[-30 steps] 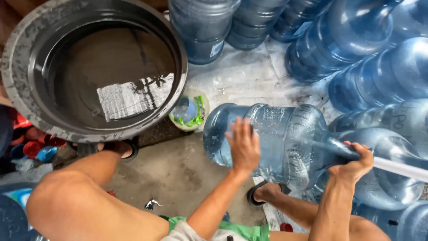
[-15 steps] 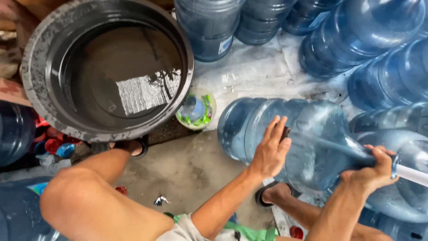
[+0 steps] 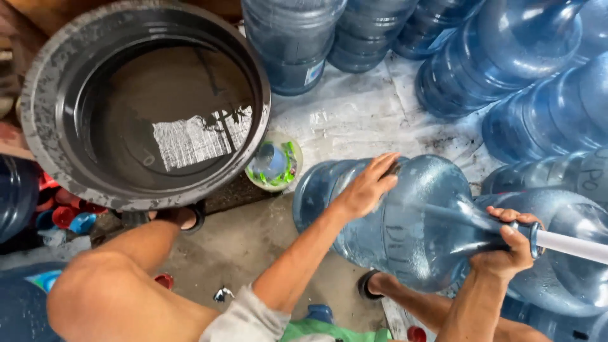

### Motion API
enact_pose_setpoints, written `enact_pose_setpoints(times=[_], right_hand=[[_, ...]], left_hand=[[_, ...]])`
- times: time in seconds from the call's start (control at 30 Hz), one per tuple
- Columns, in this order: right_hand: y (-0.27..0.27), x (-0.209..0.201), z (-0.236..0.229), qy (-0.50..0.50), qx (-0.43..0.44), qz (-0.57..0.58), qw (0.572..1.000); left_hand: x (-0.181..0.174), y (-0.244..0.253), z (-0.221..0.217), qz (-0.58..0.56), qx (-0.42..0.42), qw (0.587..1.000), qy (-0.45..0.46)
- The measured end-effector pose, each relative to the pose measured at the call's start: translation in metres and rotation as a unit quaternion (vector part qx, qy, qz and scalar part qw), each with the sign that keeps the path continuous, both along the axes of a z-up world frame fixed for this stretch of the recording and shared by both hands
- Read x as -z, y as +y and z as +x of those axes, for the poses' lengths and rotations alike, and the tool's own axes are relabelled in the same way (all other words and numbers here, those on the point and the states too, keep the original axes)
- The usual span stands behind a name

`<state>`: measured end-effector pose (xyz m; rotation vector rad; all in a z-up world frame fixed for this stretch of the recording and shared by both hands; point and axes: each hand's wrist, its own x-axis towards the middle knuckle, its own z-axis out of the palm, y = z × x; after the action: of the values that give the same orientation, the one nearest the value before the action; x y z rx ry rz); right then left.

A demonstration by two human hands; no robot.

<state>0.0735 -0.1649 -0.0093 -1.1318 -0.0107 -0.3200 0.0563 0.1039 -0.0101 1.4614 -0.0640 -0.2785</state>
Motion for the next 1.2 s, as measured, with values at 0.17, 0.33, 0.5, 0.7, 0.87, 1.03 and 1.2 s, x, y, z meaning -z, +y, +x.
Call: enact_pose_setpoints(times=[0.17, 0.33, 0.5, 0.7, 0.87, 1.03, 1.2], right_hand=[[0.001, 0.006, -0.004, -0.034, -0.061, -0.016, 0.997], [0.02, -0.001, -0.002, -0.073, 0.05, -0.142, 0.986], [0.042, -0.036, 0.007, 0.123, 0.253, -0.005, 0.96], [0.034, -0.036, 0.037, 0.16, 0.145, -0.019, 0.976], [0.017, -0.022, 0.061, 0.159, 0.033, -0.013, 0.987], [0.004, -0.011, 0.084, 0.169, -0.013, -0.032, 0.985], [-0.01, -0.004, 0.101, 0.196, -0.019, -0.03, 0.98]], left_hand=[[0.113, 0.02, 0.018, 0.177, -0.102, 0.975, 0.089], [0.141, 0.04, -0.013, -0.056, -0.26, 0.958, 0.104], [0.176, 0.081, -0.038, -0.2, -0.359, 0.885, 0.219], [0.145, 0.139, -0.025, 0.223, -0.209, 0.915, 0.264], [0.221, 0.161, 0.007, 0.395, -0.109, 0.883, 0.228], [0.231, 0.164, 0.027, 0.368, -0.063, 0.875, 0.307], [0.193, 0.162, 0.027, 0.189, -0.072, 0.898, 0.391]])
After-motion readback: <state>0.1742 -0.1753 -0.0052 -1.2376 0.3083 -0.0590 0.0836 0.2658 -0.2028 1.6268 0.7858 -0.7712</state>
